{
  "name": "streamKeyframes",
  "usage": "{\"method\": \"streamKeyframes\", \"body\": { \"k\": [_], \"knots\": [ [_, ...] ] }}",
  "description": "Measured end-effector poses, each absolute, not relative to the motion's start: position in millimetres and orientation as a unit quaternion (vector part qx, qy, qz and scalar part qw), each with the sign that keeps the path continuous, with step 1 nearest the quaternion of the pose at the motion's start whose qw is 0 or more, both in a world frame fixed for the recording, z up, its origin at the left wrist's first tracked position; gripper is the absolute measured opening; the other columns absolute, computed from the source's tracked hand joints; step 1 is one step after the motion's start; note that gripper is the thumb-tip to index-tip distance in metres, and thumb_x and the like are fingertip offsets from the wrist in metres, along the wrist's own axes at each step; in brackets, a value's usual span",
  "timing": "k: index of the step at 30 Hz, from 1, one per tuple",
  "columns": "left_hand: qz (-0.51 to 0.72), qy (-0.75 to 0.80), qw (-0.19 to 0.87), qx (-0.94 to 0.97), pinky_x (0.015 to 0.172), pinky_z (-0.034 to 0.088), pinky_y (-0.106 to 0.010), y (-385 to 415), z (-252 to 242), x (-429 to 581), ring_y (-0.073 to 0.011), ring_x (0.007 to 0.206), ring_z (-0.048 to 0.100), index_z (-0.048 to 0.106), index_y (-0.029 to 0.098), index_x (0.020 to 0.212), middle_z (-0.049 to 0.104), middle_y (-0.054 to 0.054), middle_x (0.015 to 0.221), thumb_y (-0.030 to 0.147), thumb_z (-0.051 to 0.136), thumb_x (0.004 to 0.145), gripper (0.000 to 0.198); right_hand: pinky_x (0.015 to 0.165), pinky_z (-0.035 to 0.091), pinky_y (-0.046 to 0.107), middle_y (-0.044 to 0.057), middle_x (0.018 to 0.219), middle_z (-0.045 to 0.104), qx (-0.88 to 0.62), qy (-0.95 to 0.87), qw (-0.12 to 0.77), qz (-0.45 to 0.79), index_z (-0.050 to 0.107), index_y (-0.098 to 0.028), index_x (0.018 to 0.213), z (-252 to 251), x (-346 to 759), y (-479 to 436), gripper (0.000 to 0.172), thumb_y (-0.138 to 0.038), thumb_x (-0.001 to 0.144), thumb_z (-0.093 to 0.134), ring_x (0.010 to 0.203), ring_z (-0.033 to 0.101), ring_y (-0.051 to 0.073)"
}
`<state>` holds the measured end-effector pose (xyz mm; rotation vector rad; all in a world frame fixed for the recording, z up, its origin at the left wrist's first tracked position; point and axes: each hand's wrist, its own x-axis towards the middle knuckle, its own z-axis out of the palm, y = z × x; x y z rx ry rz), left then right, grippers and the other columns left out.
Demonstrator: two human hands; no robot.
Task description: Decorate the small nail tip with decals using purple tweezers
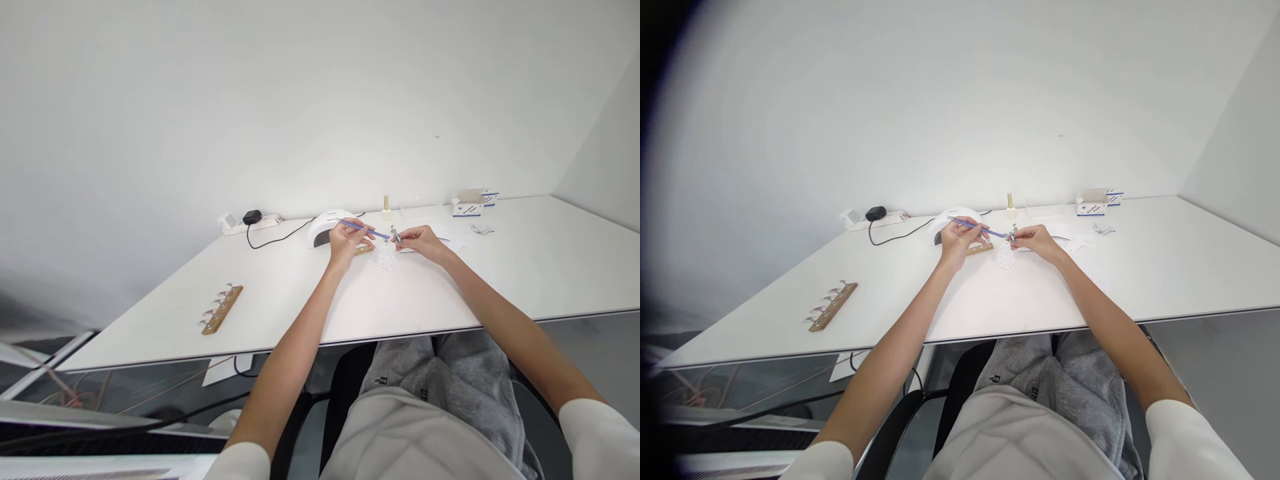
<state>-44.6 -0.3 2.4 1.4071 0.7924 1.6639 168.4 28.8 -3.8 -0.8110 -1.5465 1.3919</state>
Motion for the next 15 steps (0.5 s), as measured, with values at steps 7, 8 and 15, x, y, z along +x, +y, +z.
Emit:
{"method": "streamKeyframes", "body": {
  "k": [7,8,15],
  "knots": [
    [0.679,0.312,0.385,0.541,0.054,0.058,-0.034,2,3,-50,-0.0167,0.065,0.066,0.050,0.016,0.085,0.070,-0.009,0.084,0.032,0.074,0.072,0.032,0.071,0.057,0.031,0.007,0.072,0.073,-0.329,-0.657,0.370,0.569,0.077,-0.015,0.073,-8,165,26,0.023,-0.025,0.055,0.084,0.063,0.067,0.016],
    [0.684,0.311,0.382,0.539,0.054,0.058,-0.034,2,3,-50,-0.0163,0.064,0.066,0.050,0.016,0.085,0.070,-0.009,0.084,0.032,0.074,0.072,0.031,0.070,0.056,0.030,0.006,0.069,0.072,-0.330,-0.665,0.358,0.567,0.076,-0.015,0.072,-8,163,24,0.022,-0.026,0.055,0.083,0.062,0.066,0.016],
    [0.693,0.310,0.378,0.529,0.054,0.058,-0.033,2,4,-50,-0.0163,0.064,0.066,0.051,0.016,0.084,0.070,-0.009,0.084,0.029,0.073,0.072,0.029,0.058,0.046,0.024,0.003,0.068,0.070,-0.310,-0.749,0.260,0.525,0.076,-0.016,0.074,-18,143,11,0.025,-0.031,0.055,0.083,0.060,0.060,0.012]
  ]
}}
